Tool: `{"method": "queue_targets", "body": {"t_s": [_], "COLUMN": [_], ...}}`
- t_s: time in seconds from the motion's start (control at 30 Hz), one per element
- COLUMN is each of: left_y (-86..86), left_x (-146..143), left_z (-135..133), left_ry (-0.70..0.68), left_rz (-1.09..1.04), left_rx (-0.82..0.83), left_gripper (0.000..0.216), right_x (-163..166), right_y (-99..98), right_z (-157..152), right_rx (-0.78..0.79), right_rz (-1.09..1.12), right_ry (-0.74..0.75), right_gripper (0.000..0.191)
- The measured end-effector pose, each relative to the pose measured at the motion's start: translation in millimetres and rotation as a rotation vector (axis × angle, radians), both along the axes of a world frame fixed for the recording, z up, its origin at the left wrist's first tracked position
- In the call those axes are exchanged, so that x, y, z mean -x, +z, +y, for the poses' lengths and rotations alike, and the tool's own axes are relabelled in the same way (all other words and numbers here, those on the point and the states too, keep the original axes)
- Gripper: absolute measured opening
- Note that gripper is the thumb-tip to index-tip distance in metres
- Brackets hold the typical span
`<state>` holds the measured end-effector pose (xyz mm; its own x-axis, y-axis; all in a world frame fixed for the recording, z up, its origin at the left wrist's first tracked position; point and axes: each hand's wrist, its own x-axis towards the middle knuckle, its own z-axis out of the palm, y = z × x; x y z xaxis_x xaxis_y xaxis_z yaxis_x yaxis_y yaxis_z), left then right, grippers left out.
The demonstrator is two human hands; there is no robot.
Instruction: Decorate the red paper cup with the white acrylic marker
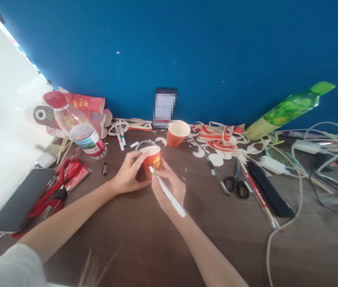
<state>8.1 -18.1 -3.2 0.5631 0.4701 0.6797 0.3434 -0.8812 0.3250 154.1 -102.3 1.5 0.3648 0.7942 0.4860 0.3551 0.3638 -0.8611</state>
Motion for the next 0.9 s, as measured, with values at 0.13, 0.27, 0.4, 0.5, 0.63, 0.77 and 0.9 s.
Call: {"method": "queue_targets", "body": {"t_s": [0.13, 0.27, 0.4, 0.5, 0.63, 0.77, 0.9], "left_y": [0.1, 0.9, 1.9, 2.4, 2.6, 1.9, 1.3], "left_x": [-1.2, -1.7, -1.3, -0.8, -0.6, -0.9, -0.9], "left_z": [-0.4, -0.9, -1.2, -1.3, -0.9, -0.6, -0.9], "left_ry": [0.026, 0.034, 0.031, 0.032, 0.037, 0.041, 0.041], "left_rz": [0.022, 0.028, 0.025, 0.017, 0.013, 0.013, 0.014], "left_rx": [-0.032, -0.061, -0.059, -0.070, -0.078, -0.064, -0.053], "left_gripper": [0.091, 0.090, 0.091, 0.090, 0.089, 0.090, 0.091], "right_x": [-0.2, 0.7, 2.1, 2.7, 2.5, 1.1, -1.2], "right_y": [-0.9, -0.6, -1.5, -2.6, -2.9, -2.6, -2.9], "right_z": [0.4, 0.8, 1.3, 1.6, 1.8, 2.0, 2.0], "right_rx": [-0.012, -0.003, 0.005, 0.013, -0.007, -0.023, -0.034], "right_rz": [-0.023, -0.034, -0.019, 0.004, 0.033, 0.041, 0.061], "right_ry": [0.010, -0.012, -0.039, -0.044, -0.039, -0.036, -0.018], "right_gripper": [0.010, 0.010, 0.011, 0.011, 0.010, 0.007, 0.003]}}
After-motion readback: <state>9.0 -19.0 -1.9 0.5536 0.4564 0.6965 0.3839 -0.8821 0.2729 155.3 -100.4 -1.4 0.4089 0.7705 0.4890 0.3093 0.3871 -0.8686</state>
